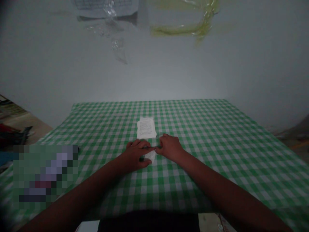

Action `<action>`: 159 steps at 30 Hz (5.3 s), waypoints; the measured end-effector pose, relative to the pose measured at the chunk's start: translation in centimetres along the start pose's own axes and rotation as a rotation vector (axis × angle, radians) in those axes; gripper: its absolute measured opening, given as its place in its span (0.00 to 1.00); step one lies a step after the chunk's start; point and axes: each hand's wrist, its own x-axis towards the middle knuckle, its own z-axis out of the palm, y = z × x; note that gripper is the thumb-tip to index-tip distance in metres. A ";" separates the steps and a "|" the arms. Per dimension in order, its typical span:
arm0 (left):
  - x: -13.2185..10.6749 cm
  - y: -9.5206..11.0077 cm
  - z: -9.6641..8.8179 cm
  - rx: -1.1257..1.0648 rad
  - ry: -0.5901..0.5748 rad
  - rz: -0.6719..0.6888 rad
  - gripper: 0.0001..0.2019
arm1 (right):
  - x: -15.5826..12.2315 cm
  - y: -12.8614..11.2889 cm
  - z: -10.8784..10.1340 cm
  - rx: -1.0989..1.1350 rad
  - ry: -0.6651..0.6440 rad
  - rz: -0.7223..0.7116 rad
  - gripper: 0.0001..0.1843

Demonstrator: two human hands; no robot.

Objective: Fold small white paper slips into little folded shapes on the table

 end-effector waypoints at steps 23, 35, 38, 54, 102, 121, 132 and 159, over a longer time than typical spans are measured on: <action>0.0 0.0 -0.1 0.001 -0.014 -0.006 0.25 | -1.9 -1.4 0.0 -0.008 -0.051 -0.085 0.13; -0.2 0.4 -0.1 0.008 0.004 -0.022 0.26 | -0.5 0.1 0.2 0.039 0.056 -0.011 0.10; -0.3 0.8 0.0 0.039 0.057 -0.061 0.26 | -1.1 0.1 0.6 0.088 0.061 -0.104 0.06; -0.1 0.8 0.2 0.043 0.074 -0.077 0.24 | -1.1 -1.4 0.4 -0.018 -0.009 -0.188 0.06; -0.4 -1.9 0.2 -0.110 0.096 0.060 0.34 | -2.9 -0.9 -0.6 0.386 -0.069 -0.288 0.05; 0.0 -1.8 -0.7 -0.151 0.121 0.069 0.11 | -2.2 0.2 0.5 0.255 0.051 -0.442 0.12; 0.0 -2.4 0.0 -0.203 0.155 0.066 0.12 | -2.2 -0.5 1.0 0.185 0.056 -0.391 0.14; -0.4 -1.9 -0.5 -0.214 0.259 0.174 0.12 | -2.3 -0.7 0.7 0.389 0.087 -0.156 0.13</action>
